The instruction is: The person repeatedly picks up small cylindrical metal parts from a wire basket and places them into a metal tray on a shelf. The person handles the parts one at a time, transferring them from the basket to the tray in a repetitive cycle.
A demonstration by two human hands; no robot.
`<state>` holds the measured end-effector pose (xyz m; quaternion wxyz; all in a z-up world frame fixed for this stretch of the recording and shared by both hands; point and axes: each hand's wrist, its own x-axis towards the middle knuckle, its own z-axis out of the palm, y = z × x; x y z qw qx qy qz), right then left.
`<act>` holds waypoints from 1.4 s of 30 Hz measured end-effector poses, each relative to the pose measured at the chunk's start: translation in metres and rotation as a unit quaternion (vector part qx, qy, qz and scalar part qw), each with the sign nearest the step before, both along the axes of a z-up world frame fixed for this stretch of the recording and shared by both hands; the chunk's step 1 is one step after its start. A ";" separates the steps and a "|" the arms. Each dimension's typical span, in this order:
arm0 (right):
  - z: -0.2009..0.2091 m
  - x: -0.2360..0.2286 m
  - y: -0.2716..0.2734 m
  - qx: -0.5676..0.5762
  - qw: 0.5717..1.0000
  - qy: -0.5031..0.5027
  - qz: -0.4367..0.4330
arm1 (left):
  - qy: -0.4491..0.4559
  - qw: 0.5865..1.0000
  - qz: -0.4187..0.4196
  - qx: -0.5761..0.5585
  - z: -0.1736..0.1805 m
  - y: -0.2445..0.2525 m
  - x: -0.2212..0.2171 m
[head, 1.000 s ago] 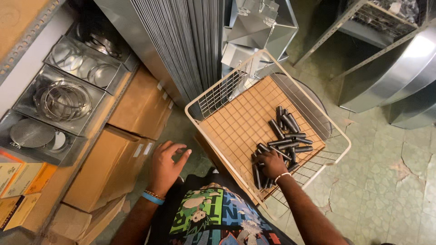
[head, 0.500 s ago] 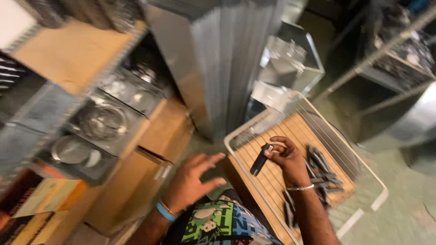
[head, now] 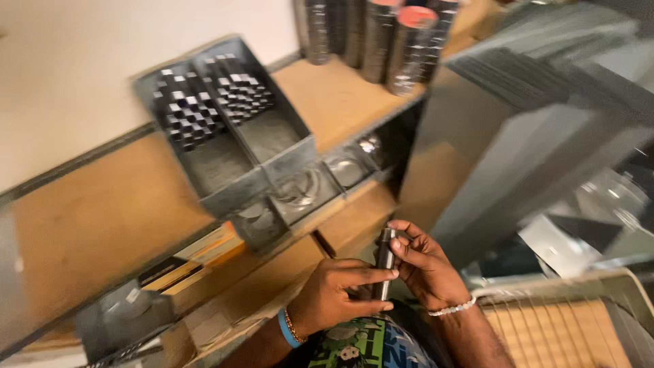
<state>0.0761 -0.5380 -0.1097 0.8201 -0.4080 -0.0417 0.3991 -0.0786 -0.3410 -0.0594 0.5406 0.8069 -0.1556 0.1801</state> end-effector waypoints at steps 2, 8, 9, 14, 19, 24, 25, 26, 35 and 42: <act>0.019 0.008 0.027 -0.001 0.998 -0.037 0.041 | 0.000 0.997 0.044 -0.056 0.014 0.013 -0.002; 0.064 0.038 0.091 0.005 0.989 -0.069 0.130 | 0.019 0.977 0.187 -0.096 0.052 0.077 -0.001; 0.060 0.047 0.099 0.007 0.987 -0.070 0.143 | 0.017 0.975 0.200 -0.095 0.055 0.095 0.000; 0.038 0.098 0.133 -0.058 0.989 -0.024 0.130 | 0.116 0.888 0.443 -0.036 0.072 0.196 0.021; 0.028 0.145 0.154 -0.034 0.986 -0.034 0.157 | 0.267 0.815 0.489 0.157 0.047 0.280 0.058; 0.018 0.180 0.168 -0.027 0.987 -0.048 0.151 | 0.369 0.792 0.425 0.237 0.017 0.311 0.090; 0.019 0.185 0.169 -0.030 0.987 -0.044 0.150 | 0.374 0.788 0.409 0.267 0.004 0.319 0.096; 0.020 0.189 0.170 -0.033 0.987 -0.040 0.149 | 0.379 0.783 0.393 0.297 -0.010 0.326 0.102; 0.007 0.195 0.174 -0.016 0.986 -0.051 0.160 | 0.348 0.793 0.387 0.316 -0.054 0.340 0.102; 0.012 0.170 0.143 -0.025 0.993 -0.050 0.101 | 0.382 0.786 0.393 0.286 0.029 0.287 0.085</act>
